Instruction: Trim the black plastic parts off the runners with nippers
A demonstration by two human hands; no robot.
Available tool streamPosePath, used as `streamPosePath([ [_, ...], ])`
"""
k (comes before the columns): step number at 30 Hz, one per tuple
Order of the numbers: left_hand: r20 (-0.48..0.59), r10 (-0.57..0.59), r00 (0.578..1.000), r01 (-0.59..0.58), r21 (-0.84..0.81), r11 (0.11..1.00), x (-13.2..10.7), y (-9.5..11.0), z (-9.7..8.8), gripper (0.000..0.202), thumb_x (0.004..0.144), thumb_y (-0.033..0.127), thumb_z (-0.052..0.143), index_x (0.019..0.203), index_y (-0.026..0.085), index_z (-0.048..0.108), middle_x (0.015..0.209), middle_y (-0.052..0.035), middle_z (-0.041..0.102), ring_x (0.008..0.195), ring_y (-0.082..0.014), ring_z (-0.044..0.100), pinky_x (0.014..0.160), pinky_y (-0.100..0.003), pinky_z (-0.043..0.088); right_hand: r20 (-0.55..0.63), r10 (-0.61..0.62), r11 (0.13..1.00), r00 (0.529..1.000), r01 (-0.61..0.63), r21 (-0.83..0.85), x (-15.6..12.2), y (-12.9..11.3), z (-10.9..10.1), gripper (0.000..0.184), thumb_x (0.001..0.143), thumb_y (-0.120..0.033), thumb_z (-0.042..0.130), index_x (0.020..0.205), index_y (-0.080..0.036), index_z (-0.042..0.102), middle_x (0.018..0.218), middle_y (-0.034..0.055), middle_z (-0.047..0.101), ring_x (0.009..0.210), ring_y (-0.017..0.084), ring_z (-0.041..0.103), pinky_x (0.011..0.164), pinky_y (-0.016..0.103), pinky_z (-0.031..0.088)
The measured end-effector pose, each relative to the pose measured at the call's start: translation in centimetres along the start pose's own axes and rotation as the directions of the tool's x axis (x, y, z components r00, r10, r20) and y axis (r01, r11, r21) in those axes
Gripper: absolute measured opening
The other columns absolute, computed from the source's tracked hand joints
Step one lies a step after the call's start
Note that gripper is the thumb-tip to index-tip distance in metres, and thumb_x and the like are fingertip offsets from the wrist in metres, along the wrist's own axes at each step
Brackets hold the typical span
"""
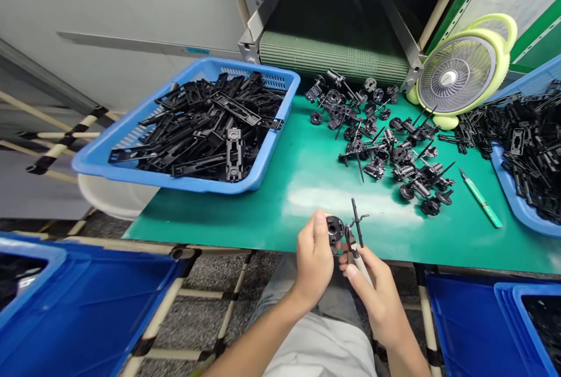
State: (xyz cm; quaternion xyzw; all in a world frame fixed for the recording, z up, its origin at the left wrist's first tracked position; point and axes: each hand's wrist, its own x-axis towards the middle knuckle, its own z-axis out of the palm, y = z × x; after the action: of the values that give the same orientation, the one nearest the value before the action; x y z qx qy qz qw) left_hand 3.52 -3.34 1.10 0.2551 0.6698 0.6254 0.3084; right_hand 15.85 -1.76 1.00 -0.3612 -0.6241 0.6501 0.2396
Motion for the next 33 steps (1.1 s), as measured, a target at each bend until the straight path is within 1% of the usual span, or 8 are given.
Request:
streamPosePath([
  [3, -0.028, 0.099, 0.995, -0.096, 0.081, 0.992, 0.1, -0.4, -0.2, 0.047, 0.097, 0.051, 0.027, 0.068, 0.02, 0.049, 0.061, 0.0005, 0.052, 0.057, -0.0133, 0.05, 0.057, -0.024, 0.041, -0.009, 0.001, 1.0, 1.0, -0.002, -0.015, 0.1, 0.0, 0.3, 0.023, 0.092, -0.039, 0.052, 0.099, -0.019, 0.061, 0.093, 0.0043, 0.062, 0.088, 0.02, 0.057, 0.082, 0.028, 0.045],
  [8, 0.031, 0.23, 0.973, -0.232, 0.155, 0.96, 0.3, -0.5, -0.5, 0.044, 0.098, 0.04, 0.028, 0.066, 0.02, 0.049, 0.064, -0.0004, 0.051, 0.06, -0.0135, 0.05, 0.06, -0.024, 0.04, -0.028, -0.014, 1.0, 1.0, 0.014, -0.025, 0.4, -0.5, 0.1, 0.026, 0.091, -0.044, 0.052, 0.089, -0.018, 0.059, 0.08, 0.0024, 0.058, 0.075, 0.018, 0.052, 0.069, 0.026, 0.044],
  [15, 0.086, 0.349, 0.933, -0.359, 0.269, 0.894, 0.6, -0.2, -0.7, 0.039, 0.098, 0.029, 0.024, 0.068, 0.02, 0.048, 0.065, -0.001, 0.053, 0.06, -0.0136, 0.052, 0.062, -0.025, 0.041, -0.004, 0.045, 0.992, 0.999, -0.045, -0.116, 0.8, -1.4, -0.8, 0.021, 0.079, -0.037, 0.066, 0.079, -0.018, 0.057, 0.072, -0.0012, 0.052, 0.063, 0.013, 0.045, 0.058, 0.023, 0.038],
  [21, 0.077, 0.35, 0.934, -0.355, 0.333, 0.873, 1.5, -0.2, -0.5, 0.039, 0.098, 0.029, 0.023, 0.069, 0.021, 0.047, 0.06, -0.0001, 0.051, 0.056, -0.0138, 0.051, 0.06, -0.025, 0.041, 0.011, 0.097, 0.982, 0.995, -0.094, -0.164, 2.3, -1.7, -1.4, 0.018, 0.078, -0.033, 0.064, 0.08, -0.018, 0.057, 0.067, -0.0031, 0.048, 0.06, 0.012, 0.042, 0.055, 0.023, 0.034],
  [26, -0.015, 0.302, 0.953, -0.277, 0.358, 0.892, 4.2, -0.9, 0.2, 0.037, 0.096, 0.035, 0.028, 0.065, 0.022, 0.042, 0.057, 0.0011, 0.047, 0.055, -0.0139, 0.045, 0.058, -0.027, 0.038, 0.052, 0.098, 0.972, 0.994, -0.085, -0.218, 6.0, -2.2, -1.6, 0.016, 0.08, -0.034, 0.056, 0.074, -0.019, 0.053, 0.058, -0.0052, 0.04, 0.055, 0.011, 0.035, 0.051, 0.024, 0.029],
  [28, -0.074, 0.218, 0.973, -0.189, 0.283, 0.94, 5.5, -1.1, 0.3, 0.039, 0.096, 0.04, 0.03, 0.063, 0.022, 0.041, 0.056, 0.0014, 0.046, 0.054, -0.0132, 0.044, 0.055, -0.026, 0.037, 0.09, 0.12, 0.961, 0.989, -0.093, -0.262, 7.6, -2.5, -2.3, 0.016, 0.079, -0.032, 0.057, 0.071, -0.019, 0.054, 0.058, -0.0055, 0.039, 0.054, 0.011, 0.034, 0.051, 0.024, 0.028],
  [30, -0.106, 0.072, 0.992, -0.063, 0.085, 0.994, 6.5, -1.2, 0.0, 0.042, 0.095, 0.046, 0.032, 0.063, 0.021, 0.041, 0.054, 0.0023, 0.044, 0.05, -0.0119, 0.042, 0.049, -0.024, 0.034, 0.107, 0.126, 0.961, 0.986, -0.094, -0.26, 8.7, -2.5, -3.7, 0.016, 0.078, -0.032, 0.061, 0.072, -0.018, 0.059, 0.059, -0.005, 0.043, 0.055, 0.011, 0.036, 0.051, 0.024, 0.029],
  [33, -0.063, -0.113, 0.992, 0.088, -0.311, 0.946, 7.0, -0.7, -1.3, 0.032, 0.09, 0.045, 0.045, 0.075, 0.018, 0.052, 0.055, 0.0035, 0.046, 0.044, -0.0094, 0.04, 0.039, -0.02, 0.027, 0.032, 0.045, 0.999, 0.998, -0.044, -0.03, 8.9, -1.4, -6.1, 0.019, 0.077, -0.035, 0.069, 0.079, -0.016, 0.064, 0.064, -0.0025, 0.052, 0.058, 0.012, 0.044, 0.054, 0.025, 0.034],
])
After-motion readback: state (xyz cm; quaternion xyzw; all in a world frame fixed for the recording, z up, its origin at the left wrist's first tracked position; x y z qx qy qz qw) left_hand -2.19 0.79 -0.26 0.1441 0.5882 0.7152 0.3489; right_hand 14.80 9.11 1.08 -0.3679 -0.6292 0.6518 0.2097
